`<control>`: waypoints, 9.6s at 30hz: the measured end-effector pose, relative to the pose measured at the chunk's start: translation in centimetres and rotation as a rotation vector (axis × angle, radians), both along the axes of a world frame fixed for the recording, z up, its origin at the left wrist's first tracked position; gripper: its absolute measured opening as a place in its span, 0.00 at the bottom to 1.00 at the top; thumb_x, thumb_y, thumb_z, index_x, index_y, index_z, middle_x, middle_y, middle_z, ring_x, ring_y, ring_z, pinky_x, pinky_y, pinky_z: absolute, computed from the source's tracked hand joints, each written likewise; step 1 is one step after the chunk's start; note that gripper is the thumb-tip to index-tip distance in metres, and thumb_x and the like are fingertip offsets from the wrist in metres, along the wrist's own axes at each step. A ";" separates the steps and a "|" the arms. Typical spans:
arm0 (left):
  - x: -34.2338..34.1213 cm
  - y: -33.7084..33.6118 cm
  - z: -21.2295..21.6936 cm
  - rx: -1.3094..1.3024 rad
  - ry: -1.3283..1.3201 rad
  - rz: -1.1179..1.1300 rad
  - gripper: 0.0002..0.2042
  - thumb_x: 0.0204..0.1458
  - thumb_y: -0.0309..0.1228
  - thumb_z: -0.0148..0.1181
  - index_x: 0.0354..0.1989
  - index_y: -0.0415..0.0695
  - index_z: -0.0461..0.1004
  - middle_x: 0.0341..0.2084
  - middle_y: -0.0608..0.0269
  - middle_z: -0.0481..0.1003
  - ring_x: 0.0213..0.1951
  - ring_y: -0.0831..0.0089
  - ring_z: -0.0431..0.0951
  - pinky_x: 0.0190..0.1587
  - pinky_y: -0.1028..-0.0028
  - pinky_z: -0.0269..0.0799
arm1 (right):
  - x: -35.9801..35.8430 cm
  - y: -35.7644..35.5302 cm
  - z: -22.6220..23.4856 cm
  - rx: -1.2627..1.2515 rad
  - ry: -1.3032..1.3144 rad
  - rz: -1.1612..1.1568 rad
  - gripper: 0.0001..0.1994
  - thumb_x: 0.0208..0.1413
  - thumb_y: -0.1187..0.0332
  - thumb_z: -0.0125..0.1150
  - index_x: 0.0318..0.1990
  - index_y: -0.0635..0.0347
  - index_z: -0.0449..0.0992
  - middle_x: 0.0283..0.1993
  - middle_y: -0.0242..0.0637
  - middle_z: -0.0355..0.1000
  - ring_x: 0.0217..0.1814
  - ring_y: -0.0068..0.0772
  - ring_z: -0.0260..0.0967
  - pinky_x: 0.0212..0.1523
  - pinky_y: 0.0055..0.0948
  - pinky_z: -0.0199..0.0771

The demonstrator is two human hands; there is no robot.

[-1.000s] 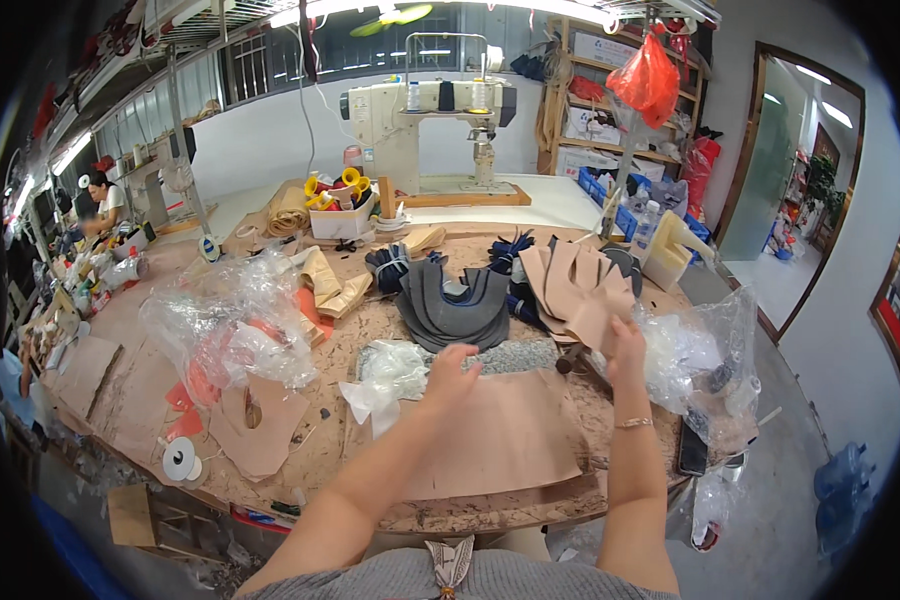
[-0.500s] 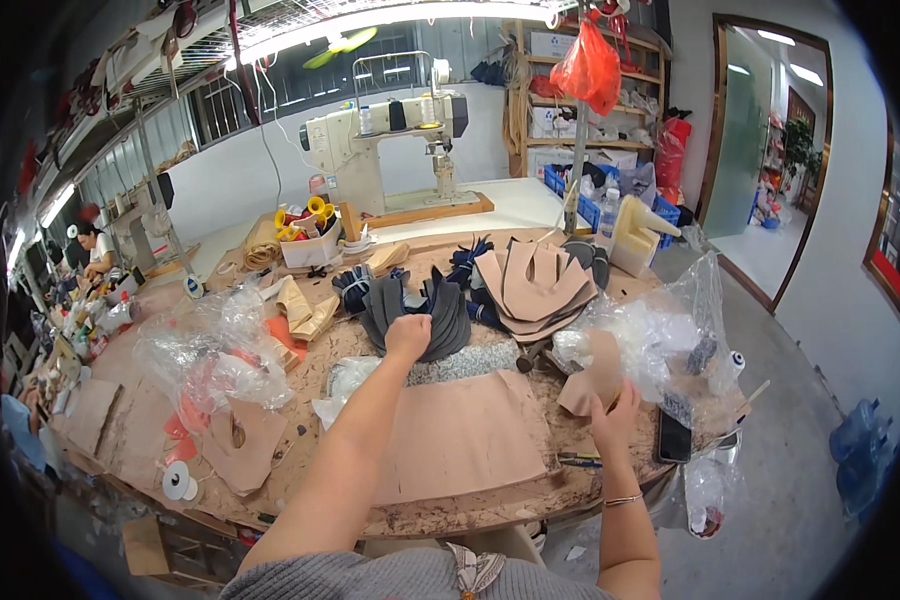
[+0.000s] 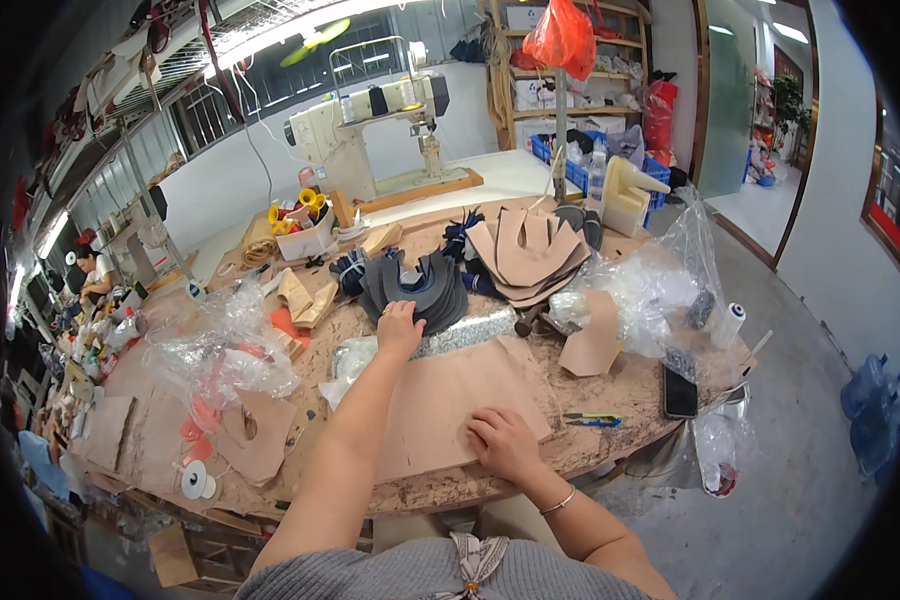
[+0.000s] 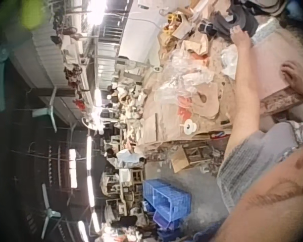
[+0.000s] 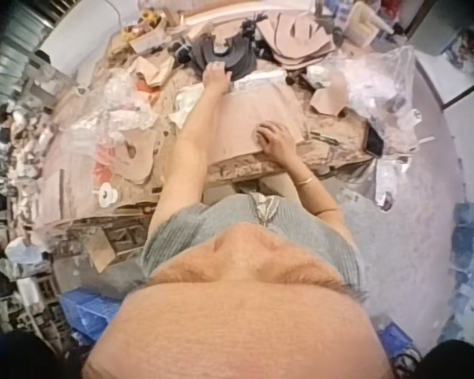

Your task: The person assembles U-shaped fabric components by layering beige and dark blue pieces with white foam inserts. They handle the parts one at a time, aligning the layers and smoothing them on a workbench before stacking the completed units.

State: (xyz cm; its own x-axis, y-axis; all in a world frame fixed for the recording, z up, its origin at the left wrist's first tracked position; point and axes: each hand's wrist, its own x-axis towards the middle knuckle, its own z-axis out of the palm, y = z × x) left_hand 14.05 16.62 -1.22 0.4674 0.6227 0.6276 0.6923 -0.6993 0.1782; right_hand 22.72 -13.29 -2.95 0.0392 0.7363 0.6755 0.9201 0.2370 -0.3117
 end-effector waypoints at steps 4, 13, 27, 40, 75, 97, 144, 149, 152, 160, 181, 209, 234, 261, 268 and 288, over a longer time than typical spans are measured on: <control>1.7 2.9 -0.3 0.085 -0.084 0.061 0.12 0.47 0.33 0.62 0.41 0.46 0.78 0.42 0.60 0.77 0.49 0.56 0.73 0.51 0.58 0.66 | 0.1 -0.1 0.8 -0.029 0.056 -0.015 0.08 0.46 0.65 0.64 0.34 0.55 0.77 0.41 0.32 0.74 0.46 0.37 0.70 0.48 0.34 0.70; -0.7 -7.1 5.7 0.350 -0.002 -0.257 0.15 0.47 0.30 0.54 0.45 0.50 0.75 0.35 0.66 0.75 0.38 0.67 0.75 0.43 0.64 0.64 | 0.1 0.0 0.8 -0.055 0.134 -0.019 0.11 0.46 0.64 0.64 0.39 0.54 0.77 0.42 0.32 0.74 0.46 0.40 0.70 0.47 0.35 0.71; -14.7 -24.2 -2.4 -0.223 -0.265 -0.266 0.13 0.46 0.22 0.62 0.42 0.38 0.76 0.42 0.53 0.77 0.46 0.55 0.75 0.50 0.62 0.70 | -0.5 0.0 0.2 -0.043 0.011 -0.055 0.09 0.47 0.67 0.64 0.38 0.55 0.78 0.46 0.32 0.75 0.55 0.39 0.68 0.55 0.40 0.64; -12.7 -24.3 -1.6 -0.199 -0.154 -0.350 0.07 0.41 0.23 0.62 0.31 0.46 0.78 0.40 0.65 0.76 0.47 0.61 0.73 0.47 0.65 0.68 | -0.6 0.2 0.3 -0.055 0.013 -0.052 0.10 0.47 0.66 0.64 0.38 0.54 0.78 0.46 0.31 0.75 0.55 0.39 0.68 0.54 0.39 0.65; -19.3 -8.3 -0.7 -0.852 -1.392 -0.173 0.31 0.50 0.13 0.53 0.64 0.36 0.51 0.46 0.54 0.70 0.45 0.69 0.75 0.47 0.71 0.74 | -8.8 7.0 3.8 0.103 0.155 0.404 0.08 0.47 0.73 0.65 0.37 0.59 0.77 0.39 0.37 0.75 0.48 0.43 0.71 0.50 0.38 0.70; -16.6 -20.7 2.5 -0.618 -1.282 -0.369 0.18 0.51 0.16 0.58 0.49 0.37 0.61 0.42 0.59 0.72 0.43 0.76 0.75 0.46 0.77 0.73 | -13.0 6.6 6.8 0.094 0.492 0.417 0.13 0.45 0.78 0.62 0.41 0.61 0.77 0.31 0.40 0.74 0.29 0.38 0.74 0.31 0.30 0.75; -16.2 -21.6 1.0 -0.622 -1.097 -0.267 0.19 0.50 0.14 0.58 0.50 0.37 0.62 0.42 0.60 0.72 0.44 0.76 0.73 0.46 0.78 0.72 | -10.2 5.7 6.3 -0.117 0.480 0.535 0.09 0.51 0.78 0.58 0.40 0.62 0.77 0.33 0.47 0.75 0.33 0.47 0.75 0.32 0.36 0.75; -15.8 -21.6 1.4 -0.698 -1.123 -0.323 0.18 0.50 0.14 0.58 0.49 0.37 0.63 0.42 0.59 0.72 0.45 0.76 0.74 0.47 0.77 0.71 | -9.3 6.3 6.1 0.059 0.321 0.378 0.10 0.47 0.79 0.58 0.39 0.62 0.78 0.30 0.46 0.73 0.30 0.47 0.73 0.31 0.36 0.74; -16.3 -21.5 2.5 -0.787 -1.150 -0.376 0.17 0.50 0.15 0.59 0.48 0.36 0.65 0.42 0.59 0.73 0.43 0.76 0.74 0.47 0.77 0.71 | -6.7 8.3 7.3 0.126 0.348 0.266 0.11 0.45 0.79 0.59 0.39 0.62 0.78 0.30 0.45 0.73 0.30 0.46 0.73 0.31 0.36 0.73; -17.7 -19.8 2.2 -0.995 -1.310 -0.480 0.16 0.48 0.14 0.58 0.46 0.36 0.67 0.40 0.59 0.75 0.42 0.76 0.75 0.48 0.75 0.71 | -1.0 11.6 10.2 0.210 0.319 0.101 0.09 0.47 0.78 0.58 0.37 0.64 0.78 0.31 0.46 0.74 0.31 0.48 0.73 0.33 0.36 0.74; -13.4 -10.3 2.5 0.082 -0.418 0.044 0.29 0.45 0.27 0.65 0.57 0.35 0.64 0.55 0.43 0.66 0.58 0.50 0.64 0.62 0.60 0.57 | 7.7 4.6 15.4 -0.450 0.694 0.113 0.11 0.46 0.78 0.53 0.37 0.67 0.79 0.30 0.32 0.76 0.30 0.19 0.71 0.34 0.21 0.72; -10.9 -23.9 -1.5 -0.511 -0.478 -0.209 0.31 0.44 0.24 0.66 0.60 0.40 0.64 0.25 0.60 0.70 0.28 0.66 0.72 0.34 0.69 0.68 | 0.5 2.2 2.6 -0.482 0.794 0.245 0.16 0.46 0.76 0.69 0.44 0.67 0.74 0.27 0.32 0.74 0.30 0.17 0.72 0.30 0.18 0.72; -9.3 -26.6 -0.7 -0.278 0.202 -0.340 0.42 0.45 0.51 0.64 0.62 0.32 0.57 0.64 0.43 0.57 0.65 0.43 0.55 0.65 0.51 0.49 | 0.5 3.0 1.0 -0.266 0.213 0.109 0.11 0.40 0.67 0.71 0.30 0.62 0.76 0.33 0.41 0.74 0.27 0.36 0.74 0.34 0.34 0.74; -10.9 -26.1 -0.8 -0.212 0.076 -0.395 0.38 0.45 0.48 0.66 0.58 0.33 0.64 0.55 0.43 0.63 0.57 0.46 0.60 0.61 0.56 0.55 | 20.7 1.2 1.0 0.182 0.176 -0.915 0.14 0.46 0.63 0.66 0.41 0.58 0.78 0.36 0.39 0.76 0.49 0.47 0.67 0.50 0.42 0.67; -11.5 -25.6 -0.6 -0.377 -0.418 -0.444 0.29 0.49 0.40 0.65 0.55 0.33 0.67 0.52 0.46 0.68 0.56 0.51 0.66 0.60 0.58 0.59 | 22.4 2.8 3.7 -0.107 0.590 -0.558 0.20 0.49 0.67 0.67 0.50 0.61 0.71 0.40 0.39 0.75 0.48 0.36 0.69 0.46 0.34 0.72; -3.8 -25.1 0.1 -0.740 -0.900 -0.527 0.12 0.52 0.24 0.61 0.45 0.36 0.75 0.39 0.58 0.79 0.40 0.70 0.79 0.43 0.73 0.74 | -2.5 2.4 3.7 0.126 1.946 0.374 0.17 0.54 0.79 0.62 0.50 0.63 0.66 0.34 0.28 0.68 0.34 0.19 0.67 0.37 0.18 0.71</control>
State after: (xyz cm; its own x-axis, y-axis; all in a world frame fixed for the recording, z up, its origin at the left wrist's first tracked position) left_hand 10.22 -8.47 -1.12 0.3555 0.8274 0.4347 -0.2043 -0.3851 0.9000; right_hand 20.18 -10.93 0.78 0.5391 0.8413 -0.0393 -0.6704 0.4004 -0.6247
